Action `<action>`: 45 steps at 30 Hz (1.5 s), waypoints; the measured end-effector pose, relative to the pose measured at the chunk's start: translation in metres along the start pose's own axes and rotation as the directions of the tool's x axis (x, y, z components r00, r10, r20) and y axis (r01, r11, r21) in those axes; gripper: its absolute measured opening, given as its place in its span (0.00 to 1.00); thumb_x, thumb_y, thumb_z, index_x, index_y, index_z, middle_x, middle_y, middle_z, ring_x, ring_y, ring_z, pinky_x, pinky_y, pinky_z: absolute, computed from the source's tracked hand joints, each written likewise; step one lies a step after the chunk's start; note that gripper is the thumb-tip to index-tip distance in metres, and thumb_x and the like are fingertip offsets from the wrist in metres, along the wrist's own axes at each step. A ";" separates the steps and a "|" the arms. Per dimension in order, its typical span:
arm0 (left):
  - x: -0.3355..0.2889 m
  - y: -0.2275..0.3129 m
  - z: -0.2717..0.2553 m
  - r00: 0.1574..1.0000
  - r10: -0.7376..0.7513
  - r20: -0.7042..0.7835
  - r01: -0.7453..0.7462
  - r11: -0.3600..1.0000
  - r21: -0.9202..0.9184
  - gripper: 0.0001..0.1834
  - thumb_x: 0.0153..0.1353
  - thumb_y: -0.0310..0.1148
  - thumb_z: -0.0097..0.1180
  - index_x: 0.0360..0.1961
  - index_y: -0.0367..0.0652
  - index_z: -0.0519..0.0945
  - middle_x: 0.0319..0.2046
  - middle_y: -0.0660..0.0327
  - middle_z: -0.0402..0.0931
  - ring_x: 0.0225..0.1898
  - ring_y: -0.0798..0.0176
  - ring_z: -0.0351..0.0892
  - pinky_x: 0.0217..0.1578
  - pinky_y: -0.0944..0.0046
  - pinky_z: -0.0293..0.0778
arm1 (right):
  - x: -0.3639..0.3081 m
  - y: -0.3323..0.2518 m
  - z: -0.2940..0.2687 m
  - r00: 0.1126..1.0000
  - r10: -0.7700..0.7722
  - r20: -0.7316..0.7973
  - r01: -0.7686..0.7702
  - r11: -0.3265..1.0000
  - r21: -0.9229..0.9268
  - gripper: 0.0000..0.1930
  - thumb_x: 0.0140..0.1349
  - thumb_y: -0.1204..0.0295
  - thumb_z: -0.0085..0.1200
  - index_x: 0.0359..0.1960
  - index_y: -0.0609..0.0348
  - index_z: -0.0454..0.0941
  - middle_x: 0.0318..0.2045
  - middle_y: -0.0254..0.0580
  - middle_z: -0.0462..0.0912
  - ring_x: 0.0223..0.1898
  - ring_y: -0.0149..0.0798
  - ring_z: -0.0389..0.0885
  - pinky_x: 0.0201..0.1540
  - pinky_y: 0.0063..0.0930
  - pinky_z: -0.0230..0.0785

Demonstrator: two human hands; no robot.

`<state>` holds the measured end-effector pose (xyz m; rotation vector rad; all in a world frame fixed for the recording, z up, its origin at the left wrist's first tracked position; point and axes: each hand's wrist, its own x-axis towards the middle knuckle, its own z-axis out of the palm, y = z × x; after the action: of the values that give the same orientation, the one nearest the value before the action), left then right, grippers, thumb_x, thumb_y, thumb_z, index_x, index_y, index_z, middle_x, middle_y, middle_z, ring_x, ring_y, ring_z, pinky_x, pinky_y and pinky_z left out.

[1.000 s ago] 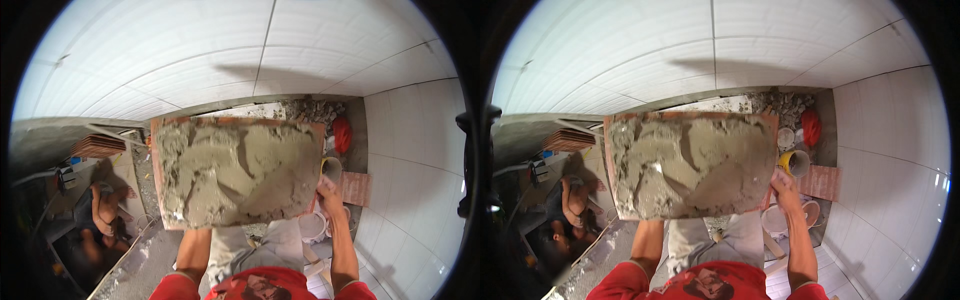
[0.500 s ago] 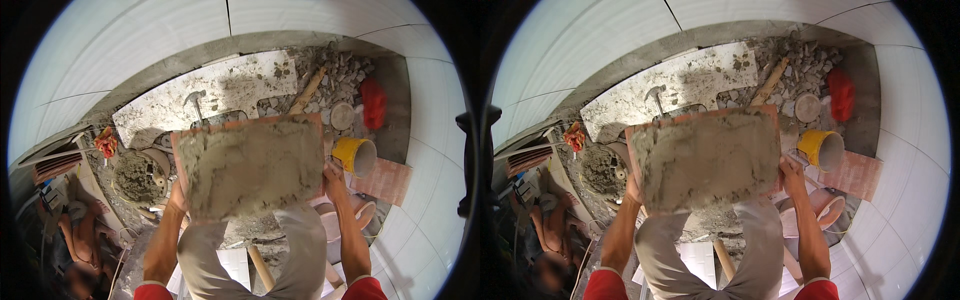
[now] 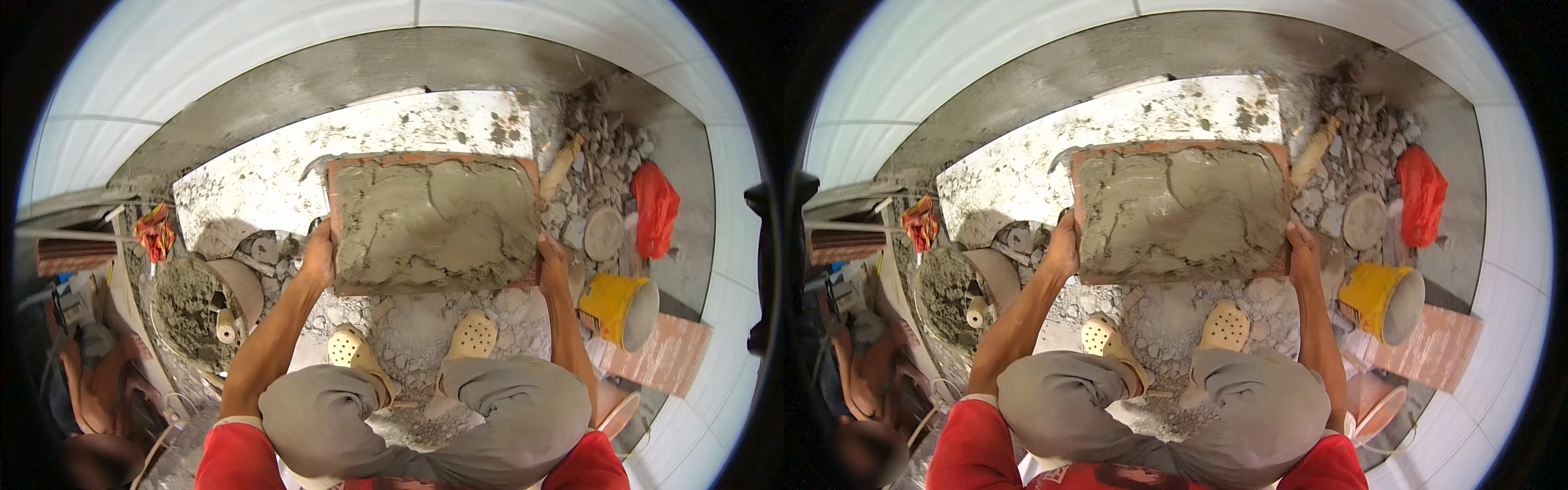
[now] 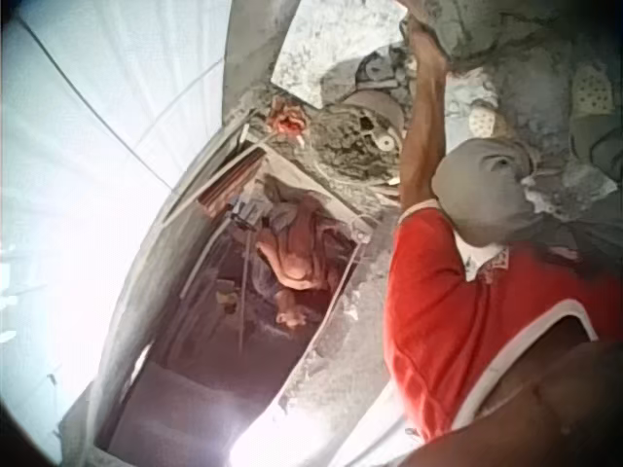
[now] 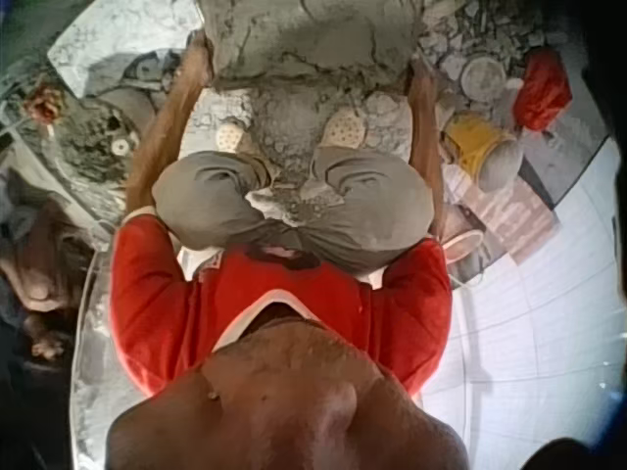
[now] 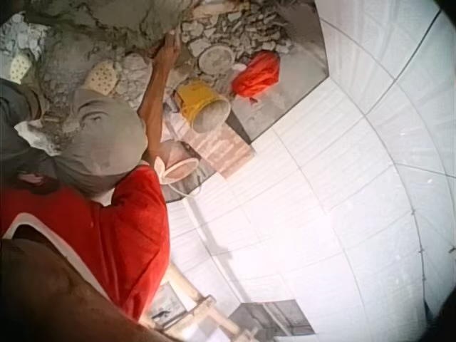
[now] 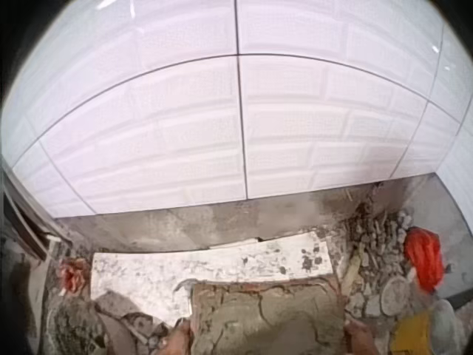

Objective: The person wipes a white wall tile with a cloth, then scoops cement from a bucket and spreads it on a tile using a trowel. The person applies the cement-coated tile to the wall and presses it into place. The process repeats with additional tiles.

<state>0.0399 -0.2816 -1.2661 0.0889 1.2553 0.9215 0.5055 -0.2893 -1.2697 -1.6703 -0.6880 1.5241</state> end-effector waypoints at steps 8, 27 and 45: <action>-0.009 -0.034 0.000 0.984 0.147 -0.100 -0.147 0.989 0.005 0.21 0.79 0.42 0.32 0.49 0.42 0.77 0.39 0.62 0.76 0.37 0.67 0.71 0.40 0.64 0.69 | 0.013 0.012 0.000 0.983 -0.182 -0.005 0.181 0.979 -0.095 0.24 0.74 0.62 0.53 0.62 0.71 0.76 0.52 0.45 0.84 0.51 0.37 0.80 0.56 0.30 0.70; -0.046 -0.018 -0.006 0.993 0.115 0.035 -0.120 0.937 0.328 0.35 0.76 0.46 0.38 0.71 0.25 0.62 0.70 0.35 0.62 0.71 0.45 0.63 0.68 0.51 0.61 | 0.033 -0.039 0.001 0.882 -0.416 0.222 0.311 0.160 -0.937 0.19 0.71 0.68 0.50 0.57 0.68 0.79 0.44 0.49 0.86 0.46 0.45 0.84 0.50 0.36 0.74; -0.247 -0.093 -0.217 0.631 0.138 -0.763 -0.475 0.847 -0.239 0.34 0.74 0.35 0.34 0.79 0.42 0.47 0.59 0.38 0.72 0.39 0.54 0.84 0.49 0.52 0.82 | -0.251 -0.060 0.536 0.182 0.346 0.921 0.754 -0.649 0.095 0.14 0.63 0.72 0.57 0.49 0.63 0.83 0.42 0.48 0.85 0.47 0.48 0.85 0.46 0.40 0.81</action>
<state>-0.0952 -0.5894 -1.2017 -0.4729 1.7701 1.6312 -0.0520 -0.3636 -1.0766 -0.1766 -3.5373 -0.1420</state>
